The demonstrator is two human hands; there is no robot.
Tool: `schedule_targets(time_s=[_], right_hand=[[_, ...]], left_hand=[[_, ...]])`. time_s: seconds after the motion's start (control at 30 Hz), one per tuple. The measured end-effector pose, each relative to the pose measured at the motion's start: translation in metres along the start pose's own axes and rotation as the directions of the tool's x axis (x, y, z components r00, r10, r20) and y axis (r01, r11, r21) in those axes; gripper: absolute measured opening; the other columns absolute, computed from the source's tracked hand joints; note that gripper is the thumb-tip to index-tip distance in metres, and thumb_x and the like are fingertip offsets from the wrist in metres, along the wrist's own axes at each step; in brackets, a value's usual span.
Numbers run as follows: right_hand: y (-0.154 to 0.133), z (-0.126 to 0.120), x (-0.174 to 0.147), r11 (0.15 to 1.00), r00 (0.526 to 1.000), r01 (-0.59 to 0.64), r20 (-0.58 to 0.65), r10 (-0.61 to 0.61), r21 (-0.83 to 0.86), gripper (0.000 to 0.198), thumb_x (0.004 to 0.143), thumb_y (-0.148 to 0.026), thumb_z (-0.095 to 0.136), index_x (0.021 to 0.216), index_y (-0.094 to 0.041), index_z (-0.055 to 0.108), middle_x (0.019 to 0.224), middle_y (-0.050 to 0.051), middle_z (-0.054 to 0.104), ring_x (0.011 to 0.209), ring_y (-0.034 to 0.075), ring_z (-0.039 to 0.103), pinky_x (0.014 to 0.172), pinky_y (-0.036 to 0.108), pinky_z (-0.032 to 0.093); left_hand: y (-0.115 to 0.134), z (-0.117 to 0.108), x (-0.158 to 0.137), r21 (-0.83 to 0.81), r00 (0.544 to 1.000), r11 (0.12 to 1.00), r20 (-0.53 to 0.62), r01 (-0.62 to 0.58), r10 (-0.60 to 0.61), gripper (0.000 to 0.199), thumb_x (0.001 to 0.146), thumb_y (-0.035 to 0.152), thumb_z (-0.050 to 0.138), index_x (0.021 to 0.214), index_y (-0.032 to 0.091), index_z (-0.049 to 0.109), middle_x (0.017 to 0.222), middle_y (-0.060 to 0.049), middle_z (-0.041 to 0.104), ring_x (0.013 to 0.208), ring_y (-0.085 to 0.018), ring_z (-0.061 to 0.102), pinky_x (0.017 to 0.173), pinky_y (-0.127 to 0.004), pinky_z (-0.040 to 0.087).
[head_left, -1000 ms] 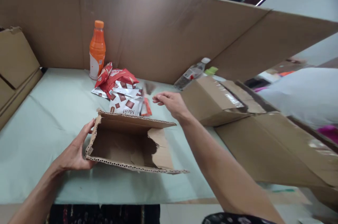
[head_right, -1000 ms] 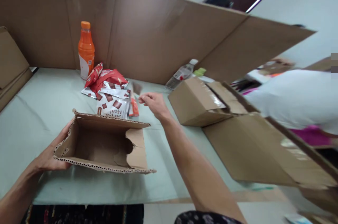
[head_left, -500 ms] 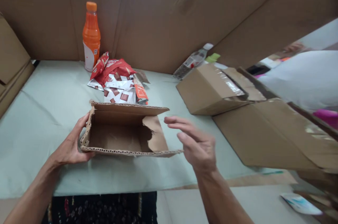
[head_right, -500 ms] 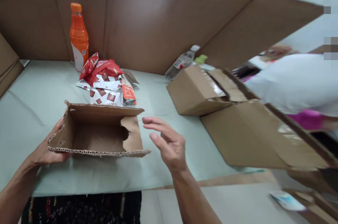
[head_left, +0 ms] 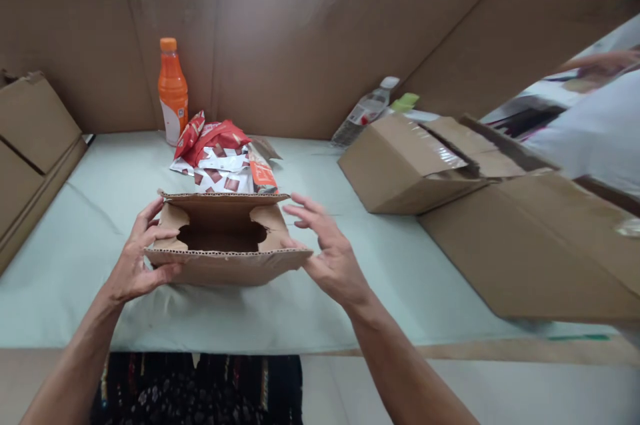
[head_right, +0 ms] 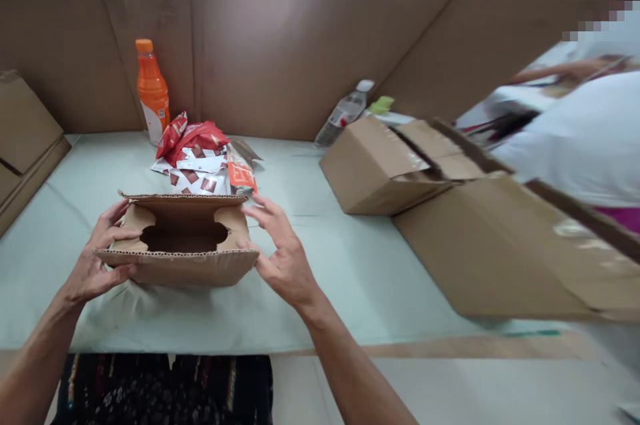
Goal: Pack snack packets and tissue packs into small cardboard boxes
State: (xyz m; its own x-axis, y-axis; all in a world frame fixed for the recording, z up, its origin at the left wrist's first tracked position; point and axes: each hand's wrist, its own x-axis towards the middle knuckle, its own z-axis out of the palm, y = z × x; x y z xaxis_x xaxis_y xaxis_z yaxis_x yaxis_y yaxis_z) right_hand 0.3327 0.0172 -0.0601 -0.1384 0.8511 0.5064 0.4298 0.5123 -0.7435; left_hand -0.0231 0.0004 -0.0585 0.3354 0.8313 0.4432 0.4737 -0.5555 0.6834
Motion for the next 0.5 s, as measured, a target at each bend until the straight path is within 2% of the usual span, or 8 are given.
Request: schedule_targets(time_s=[0.07,0.13,0.23,0.3,0.4,0.5], right_hand=[[-0.003,-0.001,0.007,0.999,0.999,0.017,-0.040,-0.015,0.036,0.056,0.099,-0.047,0.066,0.152,-0.039,0.053,0.164,0.007,0.048,0.144,0.030,0.053,0.108,0.050,0.054],[-0.006,-0.001,0.014,0.995,1.000,0.027,-0.015,-0.026,0.091,0.060,0.102,-0.054,0.057,0.159,-0.039,0.044,0.164,0.007,0.049,0.145,0.030,0.053,0.110,0.050,0.052],[-0.005,-0.002,0.016,0.987,0.989,0.051,0.132,-0.072,0.154,0.062,0.103,-0.066,0.045,0.157,-0.034,0.050,0.151,0.009,0.063,0.140,0.031,0.057,0.116,0.053,0.046],[0.000,-0.005,0.010,0.981,0.977,0.072,0.187,-0.106,0.178,0.066,0.102,-0.072,0.040,0.152,-0.032,0.056,0.147,0.009,0.066,0.139,0.032,0.058,0.119,0.053,0.044],[0.011,-0.012,-0.006,0.973,0.979,0.089,0.162,-0.125,0.211,0.071,0.101,-0.076,0.034,0.153,-0.032,0.056,0.158,0.008,0.056,0.149,0.034,0.048,0.122,0.053,0.041],[0.021,-0.019,-0.022,0.981,0.979,0.055,0.183,-0.089,0.186,0.077,0.099,-0.078,0.035,0.159,-0.031,0.049,0.165,0.009,0.048,0.153,0.036,0.043,0.122,0.055,0.042]], left_hand=[[0.002,-0.001,0.002,0.006,1.000,1.000,0.015,0.013,-0.013,0.043,0.089,0.056,0.077,0.126,0.035,0.068,0.172,-0.003,0.025,0.159,-0.043,0.027,0.125,-0.067,0.033],[0.003,0.000,0.002,0.021,1.000,1.000,0.016,0.017,-0.017,0.047,0.091,0.057,0.075,0.132,0.036,0.064,0.172,-0.005,0.025,0.159,-0.042,0.027,0.126,-0.067,0.032],[0.002,0.003,-0.003,-0.003,0.999,0.999,-0.028,0.045,-0.046,0.076,0.088,0.061,0.076,0.153,0.035,0.045,0.169,-0.013,0.029,0.158,-0.042,0.028,0.125,-0.065,0.033],[-0.002,0.004,-0.007,-0.081,0.995,0.993,-0.034,0.089,-0.091,0.098,0.084,0.063,0.079,0.163,0.036,0.027,0.171,-0.015,0.025,0.158,-0.043,0.030,0.124,-0.063,0.036],[-0.012,0.001,-0.009,-0.178,0.988,0.972,0.042,0.155,-0.150,0.115,0.082,0.063,0.082,0.168,0.040,0.009,0.176,-0.015,0.013,0.158,-0.044,0.028,0.126,-0.065,0.032],[-0.021,-0.003,-0.004,-0.234,0.972,0.948,0.139,0.216,-0.188,0.130,0.077,0.070,0.083,0.169,0.036,-0.003,0.177,-0.018,0.009,0.162,-0.047,0.017,0.128,-0.069,0.022]])
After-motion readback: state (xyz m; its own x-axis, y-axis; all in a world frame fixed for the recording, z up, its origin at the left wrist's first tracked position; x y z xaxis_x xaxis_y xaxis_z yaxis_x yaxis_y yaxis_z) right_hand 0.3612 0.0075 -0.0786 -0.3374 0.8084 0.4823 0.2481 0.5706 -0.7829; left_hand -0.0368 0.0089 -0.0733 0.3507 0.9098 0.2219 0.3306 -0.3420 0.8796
